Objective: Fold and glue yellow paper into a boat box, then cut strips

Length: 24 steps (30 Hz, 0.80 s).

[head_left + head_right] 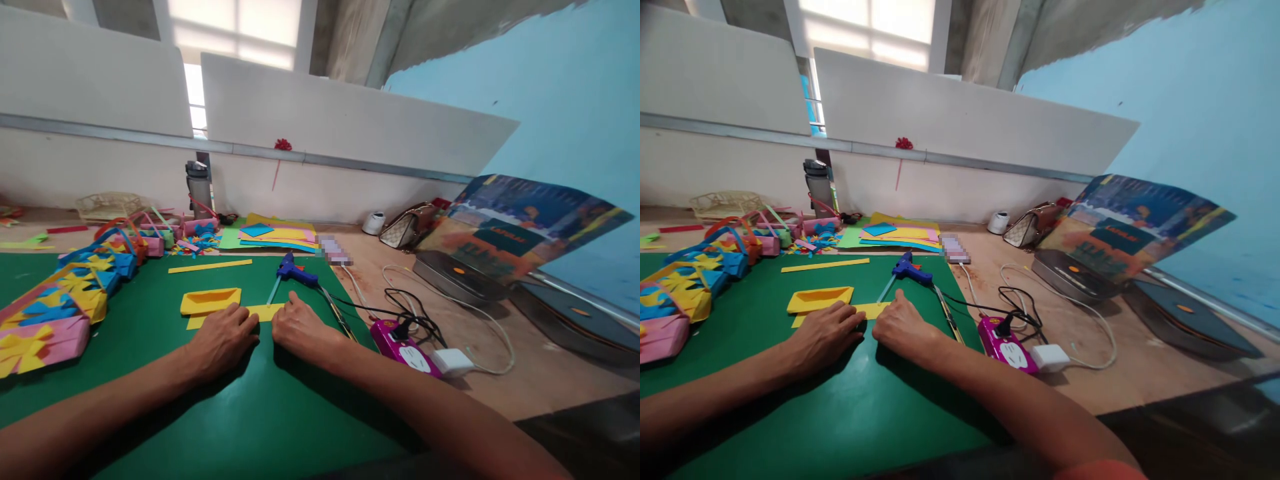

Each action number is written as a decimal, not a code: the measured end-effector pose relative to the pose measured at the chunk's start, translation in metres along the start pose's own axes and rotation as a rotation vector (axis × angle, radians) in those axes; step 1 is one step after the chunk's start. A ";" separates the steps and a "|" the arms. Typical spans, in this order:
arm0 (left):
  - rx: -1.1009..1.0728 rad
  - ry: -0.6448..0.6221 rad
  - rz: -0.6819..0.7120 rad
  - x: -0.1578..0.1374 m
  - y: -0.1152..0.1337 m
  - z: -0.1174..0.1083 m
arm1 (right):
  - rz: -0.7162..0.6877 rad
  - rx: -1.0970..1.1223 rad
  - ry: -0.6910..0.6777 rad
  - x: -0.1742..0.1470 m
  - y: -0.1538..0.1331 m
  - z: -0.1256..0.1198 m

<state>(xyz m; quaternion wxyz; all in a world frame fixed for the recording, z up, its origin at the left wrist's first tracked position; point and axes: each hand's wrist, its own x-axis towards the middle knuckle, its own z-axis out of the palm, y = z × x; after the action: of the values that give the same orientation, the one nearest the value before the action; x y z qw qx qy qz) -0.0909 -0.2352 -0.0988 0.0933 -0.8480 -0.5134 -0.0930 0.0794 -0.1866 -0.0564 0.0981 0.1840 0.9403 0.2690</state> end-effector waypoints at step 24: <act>-0.016 0.264 0.125 -0.028 0.011 -0.004 | 0.114 0.175 0.208 -0.043 -0.028 -0.014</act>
<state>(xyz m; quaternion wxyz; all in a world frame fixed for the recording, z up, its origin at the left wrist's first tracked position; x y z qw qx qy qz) -0.0938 -0.2649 -0.1024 0.1589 -0.8595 -0.4419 -0.2019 0.1061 -0.2321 -0.0568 -0.0315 0.2162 0.9533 0.2087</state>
